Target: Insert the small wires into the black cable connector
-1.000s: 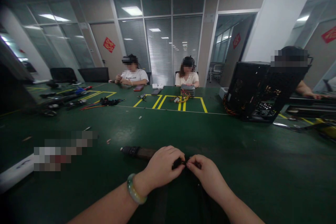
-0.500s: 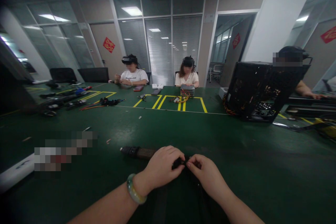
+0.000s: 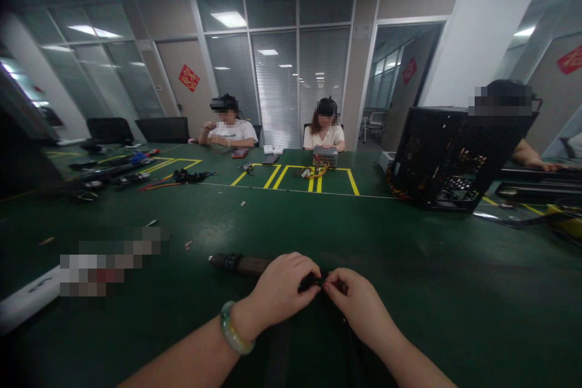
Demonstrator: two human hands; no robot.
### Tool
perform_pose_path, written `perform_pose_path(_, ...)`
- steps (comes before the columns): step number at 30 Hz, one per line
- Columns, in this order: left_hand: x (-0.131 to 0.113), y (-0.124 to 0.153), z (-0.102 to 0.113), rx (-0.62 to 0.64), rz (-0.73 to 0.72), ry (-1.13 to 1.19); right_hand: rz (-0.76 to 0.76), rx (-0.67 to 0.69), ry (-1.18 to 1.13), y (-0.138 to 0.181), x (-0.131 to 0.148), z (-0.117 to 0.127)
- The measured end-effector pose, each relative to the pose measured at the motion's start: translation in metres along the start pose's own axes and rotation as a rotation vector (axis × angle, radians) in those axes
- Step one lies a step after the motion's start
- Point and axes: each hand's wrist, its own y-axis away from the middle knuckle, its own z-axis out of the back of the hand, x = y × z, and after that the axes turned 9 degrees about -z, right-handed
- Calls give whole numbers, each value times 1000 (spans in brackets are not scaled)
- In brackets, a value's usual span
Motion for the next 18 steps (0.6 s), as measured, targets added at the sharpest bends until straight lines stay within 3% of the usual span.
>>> perform_pose_path(9, -2, 0, 2, 22, 14, -17, -20, 28, -49, 2, 4, 2)
perform_pose_path(18, -2, -1, 2, 8, 7, 5, 14, -4, 42, 2, 4, 1)
